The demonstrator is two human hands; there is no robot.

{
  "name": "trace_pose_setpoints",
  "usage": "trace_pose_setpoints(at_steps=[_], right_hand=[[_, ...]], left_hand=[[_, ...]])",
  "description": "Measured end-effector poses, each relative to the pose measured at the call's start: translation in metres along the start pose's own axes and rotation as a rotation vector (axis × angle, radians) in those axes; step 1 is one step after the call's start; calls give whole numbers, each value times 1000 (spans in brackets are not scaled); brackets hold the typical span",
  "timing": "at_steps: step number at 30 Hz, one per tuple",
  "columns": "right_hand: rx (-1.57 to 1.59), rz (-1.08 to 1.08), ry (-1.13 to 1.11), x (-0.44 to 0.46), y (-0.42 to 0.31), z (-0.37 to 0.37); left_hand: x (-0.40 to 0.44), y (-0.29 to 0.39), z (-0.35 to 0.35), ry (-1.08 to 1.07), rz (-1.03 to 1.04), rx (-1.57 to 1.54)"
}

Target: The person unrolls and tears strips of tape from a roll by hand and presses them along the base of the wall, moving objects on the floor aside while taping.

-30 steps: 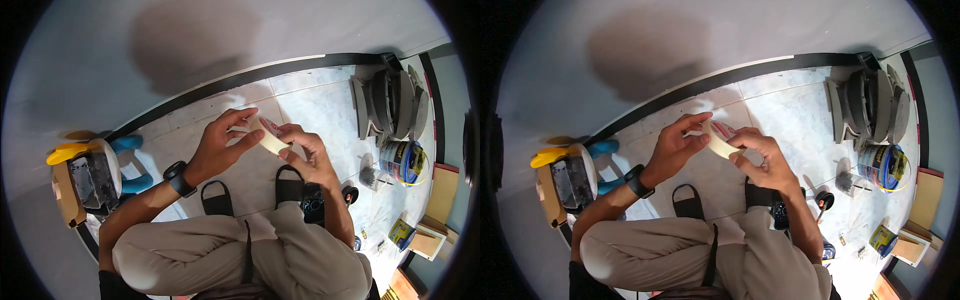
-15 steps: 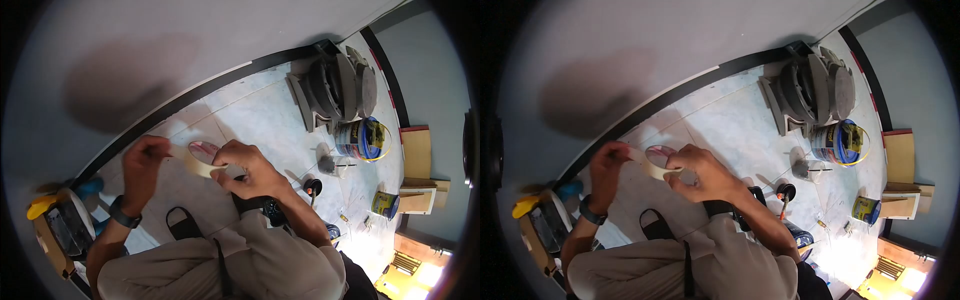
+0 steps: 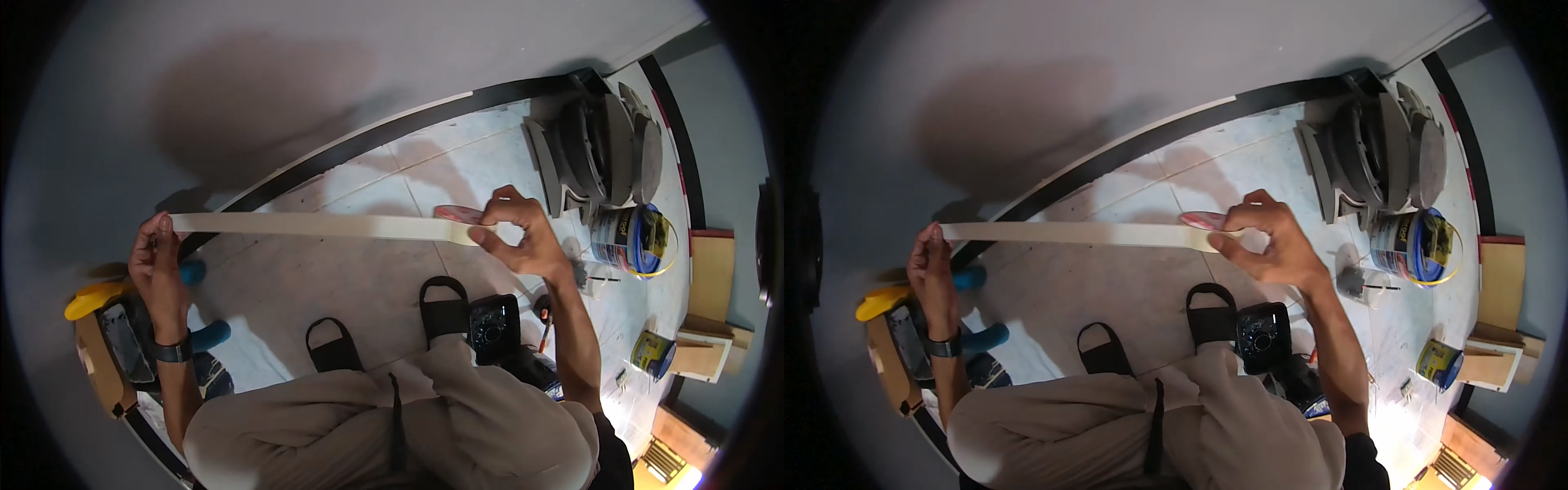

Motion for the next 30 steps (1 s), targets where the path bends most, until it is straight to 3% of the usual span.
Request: trace_pose_setpoints(at_steps=[3, 5, 8, 11, 13, 14, 16, 18, 20, 22, 24, 26, 30], right_hand=[[-37, 22, -45, 2, 3, -6], [-243, 18, -89, 8, -4, -10], [-220, 36, -25, 20, -25, -12], [-263, -26, -101, 26, -69, -29], [-342, -81, -220, 29, -112, -37], [-402, -118, -297, 30, -136, -39], [-435, -69, -383, 33, -178, -37], [-543, -57, -417, 34, -203, -27], [-640, -37, -487, 35, -215, -10], [-689, -67, -555, 37, -222, 6], [-716, -54, -552, 35, -230, 11], [-741, -39, -550, 33, -237, 13], [-870, 36, -453, 25, -245, 15]], left_hand=[[-9, -12, -12, 57, -17, 9], [-14, -36, -21, 80, -34, 18], [-29, -78, -17, 30, -96, 2], [-55, -116, 4, -57, -180, -71], [-70, -134, 29, -448, -215, -70], [-73, -129, 36, -447, -208, -90], [-82, -76, 72, -723, -252, 631], [-78, -29, 103, -605, 237, 786], [-75, 45, 141, -721, 412, 269], [-86, 109, 168, -863, 441, -192], [-97, 151, 189, -923, 528, -443], [-103, 160, 208, -1071, 376, -440], [-109, 161, 214, -1095, 267, -443]])
Point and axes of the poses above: each hand's wrist, its own x-axis towards the middle knuckle, its own z-axis out of the palm, y = z × x, the point moved 4 cm from there along x, towards the middle knuckle, and after that the axes turned 13 degrees about x, right-handed, at the moved point
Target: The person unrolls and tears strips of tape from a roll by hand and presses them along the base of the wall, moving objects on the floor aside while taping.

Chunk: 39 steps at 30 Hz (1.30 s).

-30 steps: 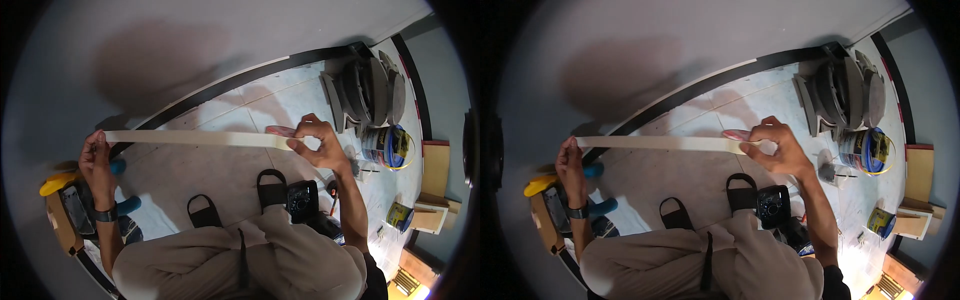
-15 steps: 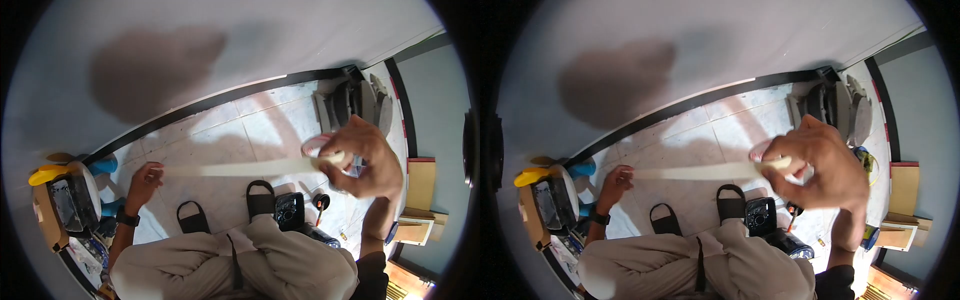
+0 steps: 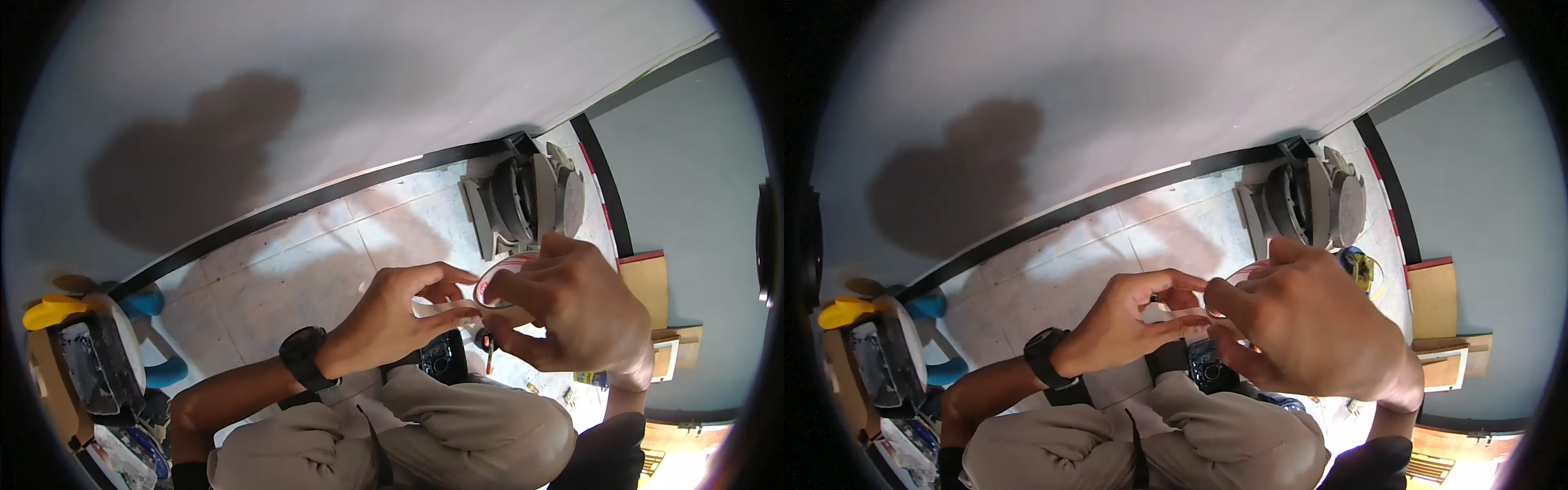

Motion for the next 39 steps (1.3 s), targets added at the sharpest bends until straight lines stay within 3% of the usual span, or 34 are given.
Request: trace_pose_setpoints(at_steps=[1, 6, 9, 13, 20, 24, 25, 26, 28, 30, 31, 33, 34, 37, 39], right_hand=[[18, 32, 15, 0, -1, 2], [-58, 68, 49, 4, 7, 16], [79, 68, 109, 16, 20, 26], [385, 120, 131, 29, 40, 40], [225, 92, 247, 48, 28, 44], [377, 252, 93, 58, 22, 32], [460, 351, 74, 61, 27, 36], [281, 338, 233, 62, 48, 42], [58, 412, 515, 61, 108, 59], [394, 603, 242, 50, 151, 82], [580, 689, 131, 46, 154, 102], [738, 625, 98, 41, 171, 170], [710, 662, 107, 37, 189, 214], [235, 647, 179, 38, 224, 304], [165, 680, 217, 42, 236, 325]], left_hand=[[-1, 7, -2, 89, -11, 47], [-3, 4, -16, 125, -34, 74], [-8, 18, -35, 261, 120, 354], [-11, 17, -51, 232, 103, 419], [-15, 13, -72, 273, 137, 448], [-19, 25, -77, 292, 222, 493], [-22, 33, -80, 313, 324, 689], [-25, 41, -81, 335, 426, 884], [-38, 61, -84, 369, 462, 881], [-43, 77, -97, 413, 501, 889], [-43, 78, -109, 415, 413, 757], [-41, 70, -125, 400, 268, 603], [-39, 68, -125, 400, 268, 619], [-30, 63, -130, 449, 226, 435], [-22, 65, -128, 431, 169, 452]])
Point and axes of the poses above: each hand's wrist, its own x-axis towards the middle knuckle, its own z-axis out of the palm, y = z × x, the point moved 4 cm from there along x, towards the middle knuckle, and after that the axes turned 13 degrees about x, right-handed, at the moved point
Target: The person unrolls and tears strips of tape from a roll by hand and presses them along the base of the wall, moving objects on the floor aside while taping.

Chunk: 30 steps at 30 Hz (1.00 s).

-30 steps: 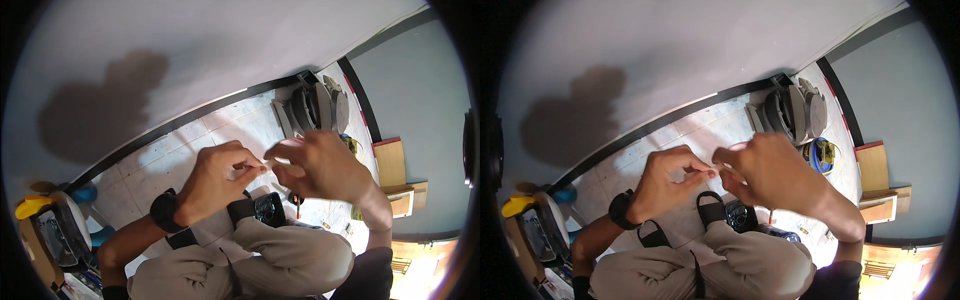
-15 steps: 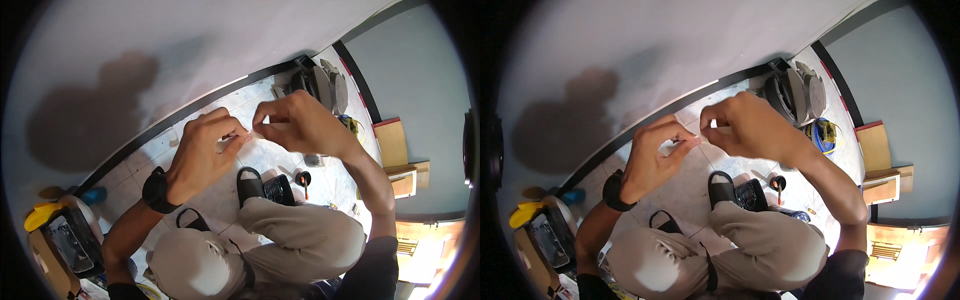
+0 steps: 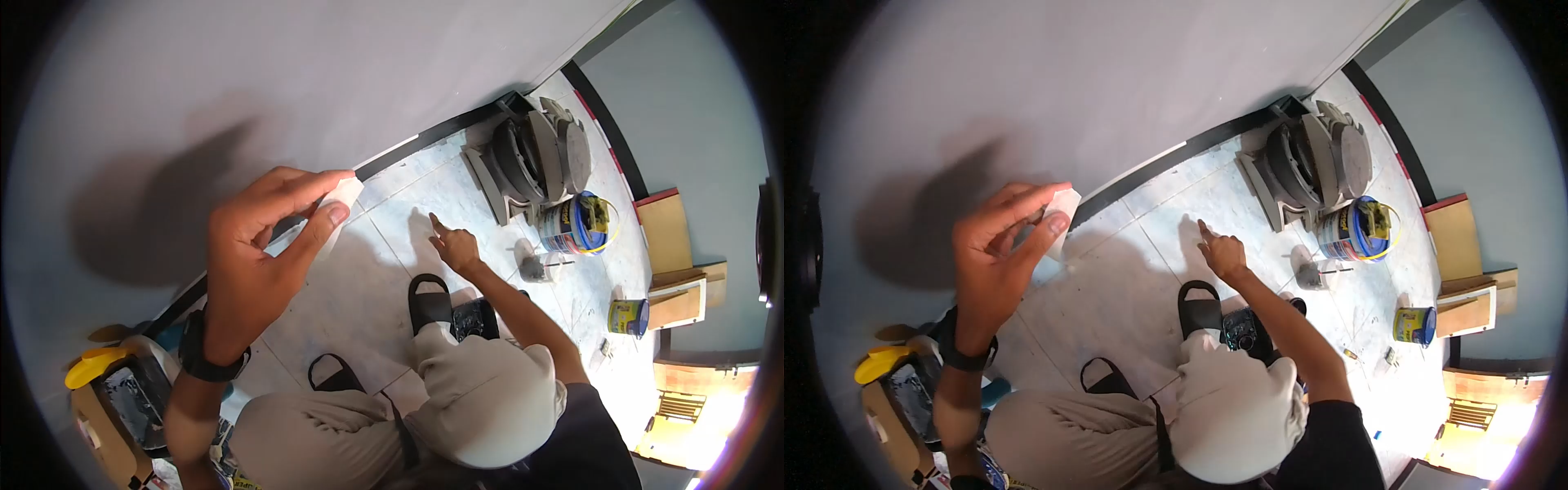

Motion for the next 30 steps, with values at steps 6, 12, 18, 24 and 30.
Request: trace_pose_setpoints(at_steps=[6, 12, 18, 24, 30], right_hand=[[414, -207, 177, 7, -68, -48], [1616, -454, 98, -3, -130, -186], [1503, -485, 470, 19, -72, -215], [1822, -361, 429, 16, -22, -251], [1722, -375, 717, 54, 59, -261]], left_hand=[[34, -9, 41, -143, -61, 104], [85, -14, 113, -336, 37, 292], [127, -19, 177, -303, -33, 178], [139, -16, 200, -566, -342, 134], [99, -70, 181, -622, -521, 196]])
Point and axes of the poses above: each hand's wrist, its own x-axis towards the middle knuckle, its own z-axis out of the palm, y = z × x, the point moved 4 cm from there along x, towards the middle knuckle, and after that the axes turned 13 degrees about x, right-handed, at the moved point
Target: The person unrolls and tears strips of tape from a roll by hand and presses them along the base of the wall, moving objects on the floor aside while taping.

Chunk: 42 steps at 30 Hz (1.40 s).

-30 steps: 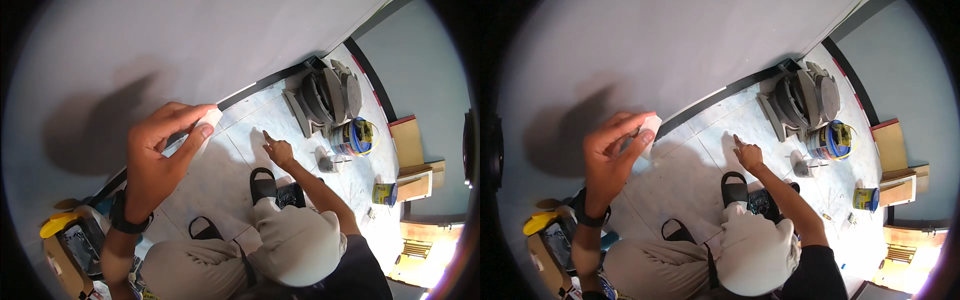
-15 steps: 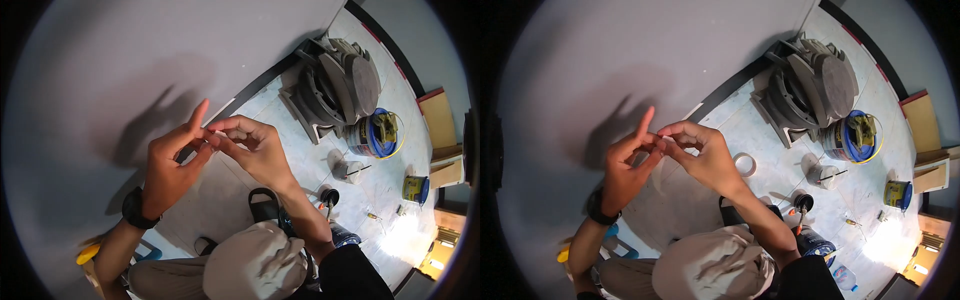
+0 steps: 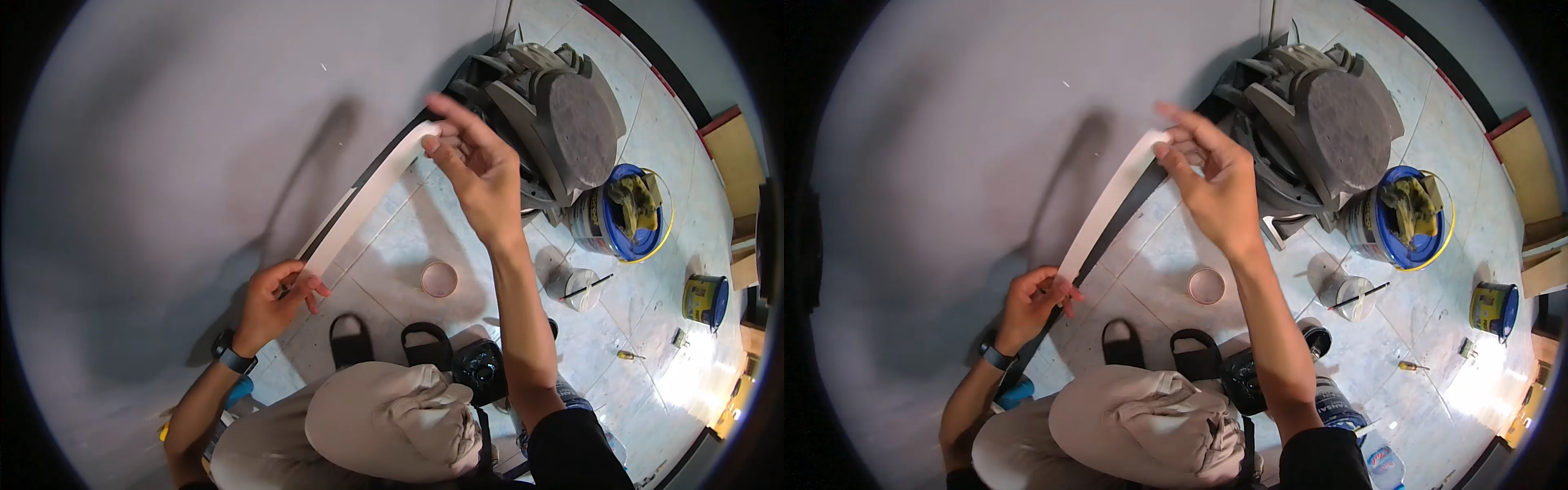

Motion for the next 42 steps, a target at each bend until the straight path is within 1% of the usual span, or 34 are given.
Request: trace_pose_setpoints(at_steps=[1, 3, 4, 5, 7, 8, 9, 11, 13, 15, 16, 17, 18, 19, 21, 22, 23, 25, 26, 27, 29, 30, 34, 36, 39, 40, 41, 42], right_hand=[[-1, 1, 8, 5, 13, -10], [61, 9, 138, 10, 42, -35], [57, 78, 158, 12, 52, -40], [56, 84, 165, 10, 60, -43], [119, 235, 224, 5, 81, -44], [-13, 265, 195, -1, 97, -46], [-12, 278, 194, -10, 106, -48], [-42, 732, 100, -39, 132, -58], [36, 970, -149, -78, 147, -55], [111, 1175, -455, -118, 150, -31], [116, 1186, -455, -132, 151, -18], [414, 1241, -345, -145, 152, 0], [713, 1274, -221, -151, 153, 14], [718, 1279, -210, -151, 155, 19], [930, 1291, 11, -141, 159, 24], [854, 1232, 128, -133, 158, 22], [857, 1229, 133, -129, 161, 19], [687, 956, 337, -114, 166, -3], [710, 895, 429, -108, 169, -15], [707, 889, 437, -103, 169, -19], [576, 737, 412, -86, 162, -30], [528, 722, 420, -78, 157, -31], [493, 662, 458, -52, 152, -41], [494, 574, 416, -42, 155, -44], [516, 508, 434, -29, 154, -47], [512, 504, 430, -21, 155, -49], [473, 448, 463, -12, 156, -54], [434, 392, 497, -3, 157, -60]], left_hand=[[-1, -14, 0, 67, -15, -48], [-4, -43, 5, 77, -29, -39], [-3, -54, 6, 98, -41, -33], [-1, -63, 10, 91, -47, -34], [6, -66, 18, 143, -13, -138], [8, -66, 21, 144, -24, -142], [10, -53, 21, 141, -57, -113], [15, -34, 16, 137, -107, -89], [17, -19, 15, 57, -107, -44], [20, -10, 16, 30, -101, -86], [21, -7, 19, -4, -84, -119], [22, -6, 22, -9, -94, -121], [22, -6, 28, -71, -124, -166], [22, -7, 33, -132, -152, -211], [22, -10, 39, -160, -157, -183], [22, -8, 41, -172, -172, -139], [22, -7, 42, -184, -187, -94], [23, -10, 44, -160, -198, -66], [23, -13, 45, -133, -208, -41], [23, -17, 48, -142, -204, -43], [24, -28, 50, -73, -166, -60], [24, -30, 53, -78, -161, -65], [25, -34, 58, -53, -137, -114], [24, -38, 60, -47, -145, -130], [25, -45, 60, 13, -124, -158], [25, -50, 58, 10, -172, -103], [25, -55, 56, 7, -220, -46], [25, -62, 57, 7, -215, -48]])
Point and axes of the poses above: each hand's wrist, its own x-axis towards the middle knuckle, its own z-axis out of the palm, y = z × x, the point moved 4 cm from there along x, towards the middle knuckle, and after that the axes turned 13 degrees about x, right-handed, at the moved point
